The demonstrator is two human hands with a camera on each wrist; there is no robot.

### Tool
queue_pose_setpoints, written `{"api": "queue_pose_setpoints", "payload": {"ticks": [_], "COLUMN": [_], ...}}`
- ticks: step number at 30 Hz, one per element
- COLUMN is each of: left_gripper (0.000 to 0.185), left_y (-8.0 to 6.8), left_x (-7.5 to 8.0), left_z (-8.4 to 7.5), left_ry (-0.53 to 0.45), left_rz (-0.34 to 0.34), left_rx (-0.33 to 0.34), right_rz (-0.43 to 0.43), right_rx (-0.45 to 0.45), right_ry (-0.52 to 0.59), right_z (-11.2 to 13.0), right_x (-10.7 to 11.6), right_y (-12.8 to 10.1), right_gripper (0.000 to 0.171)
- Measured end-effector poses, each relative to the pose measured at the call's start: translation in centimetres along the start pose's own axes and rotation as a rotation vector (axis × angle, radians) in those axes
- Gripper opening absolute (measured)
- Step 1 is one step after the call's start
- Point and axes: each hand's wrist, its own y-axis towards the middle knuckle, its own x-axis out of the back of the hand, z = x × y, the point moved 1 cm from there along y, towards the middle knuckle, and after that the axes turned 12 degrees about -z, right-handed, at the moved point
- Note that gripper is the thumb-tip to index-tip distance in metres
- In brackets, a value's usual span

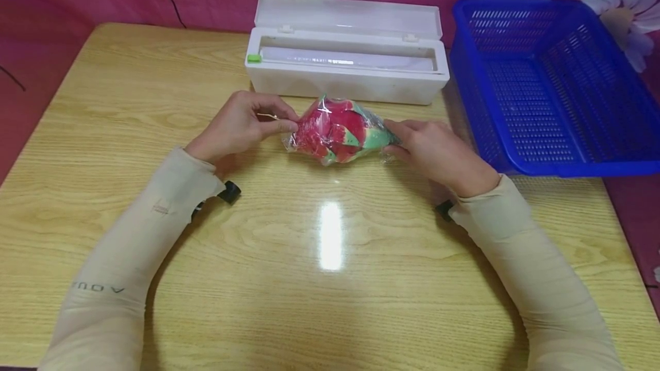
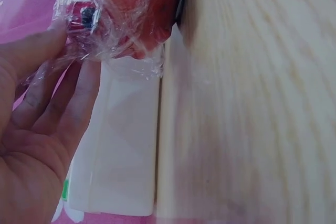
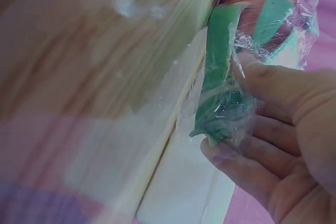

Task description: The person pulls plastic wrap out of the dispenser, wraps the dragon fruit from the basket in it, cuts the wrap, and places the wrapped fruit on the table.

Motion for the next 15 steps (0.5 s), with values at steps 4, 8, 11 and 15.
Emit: {"api": "queue_pose_setpoints", "payload": {"ticks": [4,8,11,15], "left_gripper": [0.015,0.027,0.042,0.056], "left_y": [-0.2,-0.35,-0.34,-0.22], "left_x": [0.52,0.98,1.06,0.67], "left_z": [-0.22,-0.29,-0.21,-0.09], "left_ry": [0.014,-0.013,-0.049,-0.065], "left_rz": [0.046,0.122,0.177,0.215], "left_rx": [0.002,0.0,-0.014,-0.072], "right_rz": [0.0,-0.003,0.005,0.0], "right_rx": [0.019,0.028,0.04,0.055], "right_ry": [-0.023,-0.021,-0.004,0.016], "right_z": [-0.03,-0.28,-0.47,-0.8], "right_x": [-0.11,-0.19,-0.05,0.11], "right_y": [-0.01,-0.06,-0.05,-0.09], "right_gripper": [0.047,0.05,0.051,0.052]}}
